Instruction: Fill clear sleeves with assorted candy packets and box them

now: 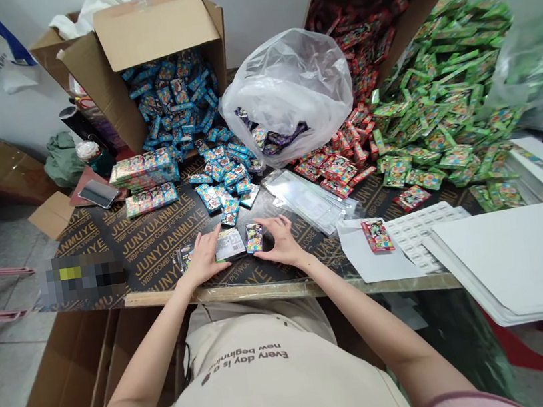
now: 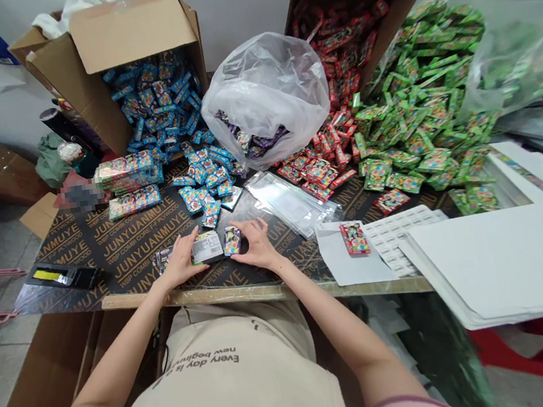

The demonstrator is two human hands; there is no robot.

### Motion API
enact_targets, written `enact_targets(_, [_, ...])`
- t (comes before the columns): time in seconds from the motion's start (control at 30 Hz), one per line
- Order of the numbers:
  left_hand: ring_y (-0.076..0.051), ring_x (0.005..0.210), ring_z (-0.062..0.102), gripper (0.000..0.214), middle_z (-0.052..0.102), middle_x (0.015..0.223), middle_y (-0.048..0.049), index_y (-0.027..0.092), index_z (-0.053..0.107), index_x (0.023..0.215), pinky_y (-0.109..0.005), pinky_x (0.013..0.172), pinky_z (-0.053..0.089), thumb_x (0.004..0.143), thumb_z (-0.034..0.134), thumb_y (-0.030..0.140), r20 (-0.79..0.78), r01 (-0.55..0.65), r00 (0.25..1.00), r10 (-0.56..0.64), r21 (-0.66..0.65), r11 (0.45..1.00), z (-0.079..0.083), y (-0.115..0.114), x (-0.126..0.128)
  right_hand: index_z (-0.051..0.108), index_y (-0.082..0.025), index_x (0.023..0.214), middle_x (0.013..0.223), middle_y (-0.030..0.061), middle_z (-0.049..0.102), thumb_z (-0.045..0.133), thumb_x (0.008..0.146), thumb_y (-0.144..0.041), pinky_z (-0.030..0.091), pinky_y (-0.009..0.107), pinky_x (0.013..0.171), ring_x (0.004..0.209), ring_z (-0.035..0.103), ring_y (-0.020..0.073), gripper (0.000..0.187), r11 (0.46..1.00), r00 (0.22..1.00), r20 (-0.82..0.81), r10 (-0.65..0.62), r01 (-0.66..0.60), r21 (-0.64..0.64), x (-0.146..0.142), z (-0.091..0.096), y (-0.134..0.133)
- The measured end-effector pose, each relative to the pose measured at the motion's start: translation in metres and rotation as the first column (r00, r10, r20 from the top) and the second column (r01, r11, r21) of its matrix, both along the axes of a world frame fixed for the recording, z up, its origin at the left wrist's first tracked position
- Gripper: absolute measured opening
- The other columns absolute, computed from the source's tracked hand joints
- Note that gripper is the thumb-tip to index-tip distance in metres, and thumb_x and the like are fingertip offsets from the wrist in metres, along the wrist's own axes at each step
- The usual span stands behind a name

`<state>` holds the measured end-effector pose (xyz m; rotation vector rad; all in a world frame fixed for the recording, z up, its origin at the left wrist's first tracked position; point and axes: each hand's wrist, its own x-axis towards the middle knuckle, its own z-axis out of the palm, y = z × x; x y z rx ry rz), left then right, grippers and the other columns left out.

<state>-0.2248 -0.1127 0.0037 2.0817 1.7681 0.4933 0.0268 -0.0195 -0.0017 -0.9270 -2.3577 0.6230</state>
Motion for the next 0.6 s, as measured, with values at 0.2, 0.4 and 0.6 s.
enact_targets(0.2, [-0.029,0.132,0.044,0.109,0.047,0.143,-0.0109,0.026,0.008,0.153,-0.055,0.118,0.014,0.068,0.075,0.033,0.114,0.1,0.989,-0.099,-0.005,0.995,0.011,-0.001,-0.001,0.036,-0.026,0.144,0.137,0.0121,0.054,0.077,0.065,-0.052,0.019,0.056,0.112,0.13,0.047,0.0316,0.093,0.944,0.973,-0.09,0.214,-0.23,-0.237,0.001,0.001,0.007])
enact_targets(0.4, [-0.031,0.128,0.048,0.107,0.053,0.134,-0.0126,0.023,0.006,0.153,-0.057,0.115,0.02,0.071,0.073,0.037,0.077,-0.041,0.996,0.035,0.072,0.997,0.009,0.001,0.003,0.019,-0.03,0.152,0.146,0.0133,0.047,0.06,0.085,-0.049,0.009,0.059,0.115,0.133,0.046,0.0291,0.08,0.954,0.977,-0.146,-0.156,0.111,-0.278,-0.011,0.005,-0.03])
enact_targets(0.6, [-0.031,0.124,0.051,0.106,0.054,0.132,-0.0131,0.021,0.004,0.153,-0.057,0.114,0.023,0.073,0.07,0.039,-0.017,0.038,0.999,-0.037,0.067,0.997,0.001,0.011,0.007,0.03,-0.03,0.148,0.146,0.0111,0.047,0.044,0.094,-0.044,0.013,0.059,0.113,0.132,0.047,0.0271,0.057,0.918,0.916,-0.127,-0.381,0.357,-0.175,0.015,0.006,0.006])
